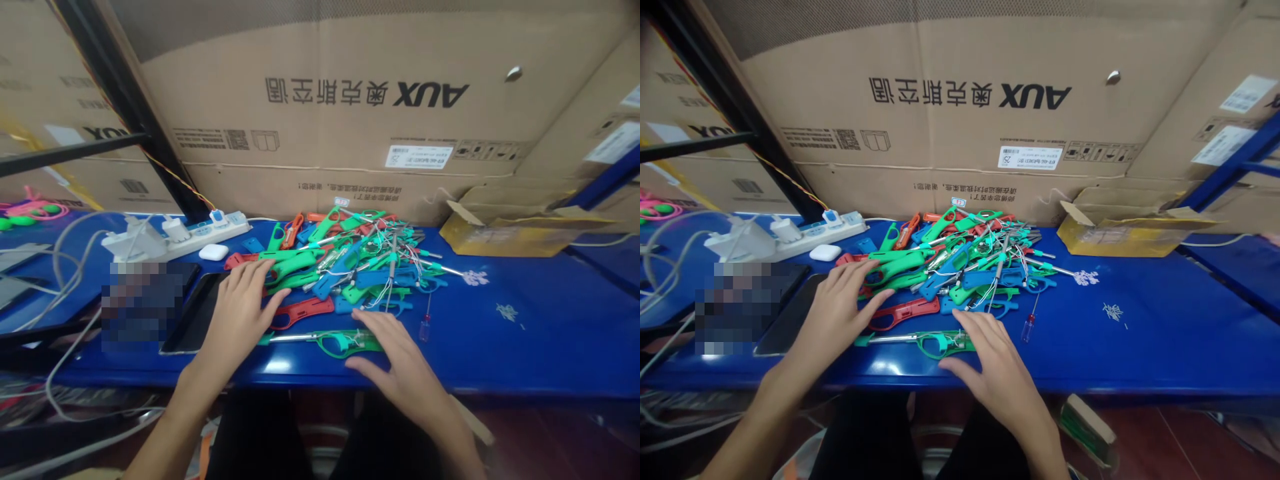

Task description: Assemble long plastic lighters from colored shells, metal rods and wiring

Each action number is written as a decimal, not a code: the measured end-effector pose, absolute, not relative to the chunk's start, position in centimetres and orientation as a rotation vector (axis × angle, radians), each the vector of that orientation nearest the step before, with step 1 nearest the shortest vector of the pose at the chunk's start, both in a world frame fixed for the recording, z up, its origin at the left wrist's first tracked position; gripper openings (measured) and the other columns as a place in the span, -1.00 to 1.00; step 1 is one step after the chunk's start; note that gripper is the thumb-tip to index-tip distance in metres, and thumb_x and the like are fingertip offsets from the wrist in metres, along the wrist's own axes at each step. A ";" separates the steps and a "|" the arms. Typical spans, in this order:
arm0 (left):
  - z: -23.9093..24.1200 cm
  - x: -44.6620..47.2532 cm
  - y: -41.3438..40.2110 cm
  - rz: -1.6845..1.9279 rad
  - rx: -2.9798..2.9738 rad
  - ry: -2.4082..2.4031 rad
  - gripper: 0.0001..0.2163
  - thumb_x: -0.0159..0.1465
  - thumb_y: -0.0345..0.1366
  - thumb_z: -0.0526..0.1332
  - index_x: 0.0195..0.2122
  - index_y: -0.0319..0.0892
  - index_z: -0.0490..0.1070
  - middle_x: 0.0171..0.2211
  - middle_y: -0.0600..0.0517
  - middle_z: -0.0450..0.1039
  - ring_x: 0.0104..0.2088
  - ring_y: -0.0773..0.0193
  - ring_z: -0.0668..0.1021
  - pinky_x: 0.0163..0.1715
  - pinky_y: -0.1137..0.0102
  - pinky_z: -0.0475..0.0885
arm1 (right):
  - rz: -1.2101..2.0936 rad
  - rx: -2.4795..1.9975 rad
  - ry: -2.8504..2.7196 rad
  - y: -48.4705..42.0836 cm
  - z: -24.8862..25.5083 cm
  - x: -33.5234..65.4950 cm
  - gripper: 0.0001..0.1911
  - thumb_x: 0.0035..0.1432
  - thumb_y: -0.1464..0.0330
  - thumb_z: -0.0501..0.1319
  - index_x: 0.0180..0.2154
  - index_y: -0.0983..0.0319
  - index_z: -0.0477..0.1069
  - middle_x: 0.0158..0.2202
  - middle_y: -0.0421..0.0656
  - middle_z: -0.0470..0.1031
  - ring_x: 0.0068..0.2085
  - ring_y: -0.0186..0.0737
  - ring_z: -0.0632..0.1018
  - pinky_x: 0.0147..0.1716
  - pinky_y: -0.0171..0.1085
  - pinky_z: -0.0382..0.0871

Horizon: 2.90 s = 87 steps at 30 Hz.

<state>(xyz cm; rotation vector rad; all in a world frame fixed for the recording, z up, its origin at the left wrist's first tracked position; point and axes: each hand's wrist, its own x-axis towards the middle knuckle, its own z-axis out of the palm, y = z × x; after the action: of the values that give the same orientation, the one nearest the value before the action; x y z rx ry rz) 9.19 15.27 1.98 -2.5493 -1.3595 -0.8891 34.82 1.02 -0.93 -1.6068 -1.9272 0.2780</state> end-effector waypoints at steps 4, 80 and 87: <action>1.5 9.2 16.4 -0.764 -2.530 -1.377 -0.74 0.41 -0.22 0.22 0.09 -0.13 0.44 0.05 -0.11 0.55 0.04 -0.11 0.53 0.01 0.03 0.41 | 0.285 -1.606 -1.909 0.9 -0.8 34.9 -0.42 0.38 0.05 0.21 0.34 0.02 0.23 0.28 -0.11 0.42 0.29 -0.02 0.41 0.26 0.06 0.37; 1.1 9.8 8.2 -1.415 -3.044 -1.399 -0.62 0.39 -0.10 0.29 0.20 0.08 0.33 0.09 0.02 0.52 0.09 0.15 0.56 0.11 0.27 0.48 | 0.226 -1.548 -2.050 1.1 -1.0 34.4 -0.69 0.30 0.12 0.32 0.00 0.08 0.43 0.18 -0.08 0.48 0.24 0.08 0.43 0.18 0.09 0.39; 1.9 10.2 9.3 -1.286 -3.111 -1.210 -0.63 0.36 -0.12 0.33 0.17 0.03 0.44 0.04 -0.01 0.52 0.03 0.14 0.56 0.04 0.28 0.43 | 0.136 -1.471 -1.728 0.5 -1.1 35.1 -0.28 0.26 0.03 0.33 0.33 0.06 0.16 0.18 -0.05 0.47 0.18 0.02 0.50 0.10 -0.02 0.48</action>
<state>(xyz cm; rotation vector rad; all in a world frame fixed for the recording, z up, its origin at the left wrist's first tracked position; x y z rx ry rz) 10.23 9.28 1.91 -3.1109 -1.2099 -1.2858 35.14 0.52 -1.13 -1.4711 -1.7284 0.1364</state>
